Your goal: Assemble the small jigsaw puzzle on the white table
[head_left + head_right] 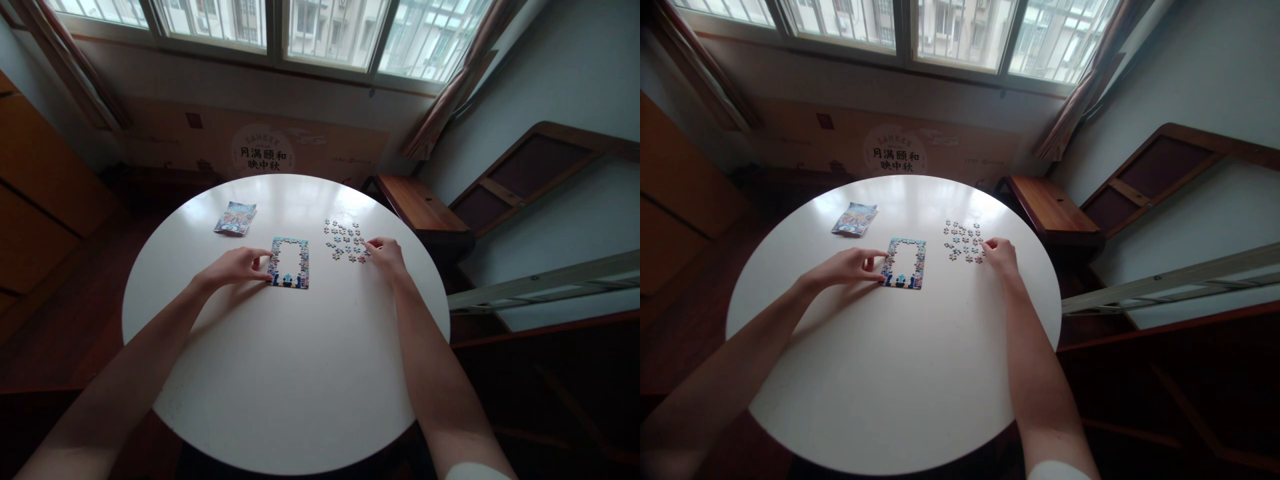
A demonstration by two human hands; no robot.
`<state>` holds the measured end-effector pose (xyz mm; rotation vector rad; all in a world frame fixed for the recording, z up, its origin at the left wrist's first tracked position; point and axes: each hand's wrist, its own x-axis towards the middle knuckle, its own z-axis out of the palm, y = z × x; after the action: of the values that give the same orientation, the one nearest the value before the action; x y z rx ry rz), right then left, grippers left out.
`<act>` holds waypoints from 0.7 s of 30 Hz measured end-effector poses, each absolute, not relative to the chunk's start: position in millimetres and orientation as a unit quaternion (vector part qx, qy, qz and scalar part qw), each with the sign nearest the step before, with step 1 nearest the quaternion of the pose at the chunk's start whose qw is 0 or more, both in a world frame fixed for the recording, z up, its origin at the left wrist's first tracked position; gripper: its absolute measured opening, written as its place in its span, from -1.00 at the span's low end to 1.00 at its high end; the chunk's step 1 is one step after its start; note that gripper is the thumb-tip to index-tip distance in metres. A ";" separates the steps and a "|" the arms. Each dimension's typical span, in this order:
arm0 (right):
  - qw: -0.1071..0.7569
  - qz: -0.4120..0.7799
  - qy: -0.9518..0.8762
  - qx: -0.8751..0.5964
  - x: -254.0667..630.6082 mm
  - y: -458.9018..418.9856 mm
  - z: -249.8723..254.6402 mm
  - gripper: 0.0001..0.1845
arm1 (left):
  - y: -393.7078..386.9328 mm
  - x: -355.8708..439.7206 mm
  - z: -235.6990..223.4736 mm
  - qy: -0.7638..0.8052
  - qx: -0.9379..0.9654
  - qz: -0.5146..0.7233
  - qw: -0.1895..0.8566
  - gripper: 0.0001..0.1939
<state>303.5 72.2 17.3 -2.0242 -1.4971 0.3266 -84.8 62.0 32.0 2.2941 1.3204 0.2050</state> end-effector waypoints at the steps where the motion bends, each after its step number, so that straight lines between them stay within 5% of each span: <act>1: 0.297 0.122 -0.563 -0.762 303.4 72.2 17.0 -0.75 | 62.0 -85.0 31.6 0.482 0.839 0.076 0.240 -0.25; 21: 0.296 0.120 -0.568 -0.758 303.9 73.6 12.8 -0.74 | 61.4 -85.3 32.6 0.483 0.837 0.073 0.246 -0.26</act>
<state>303.9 73.6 12.8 -2.0168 -1.5098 0.3200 -85.3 61.4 32.6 2.2831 1.3179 0.1999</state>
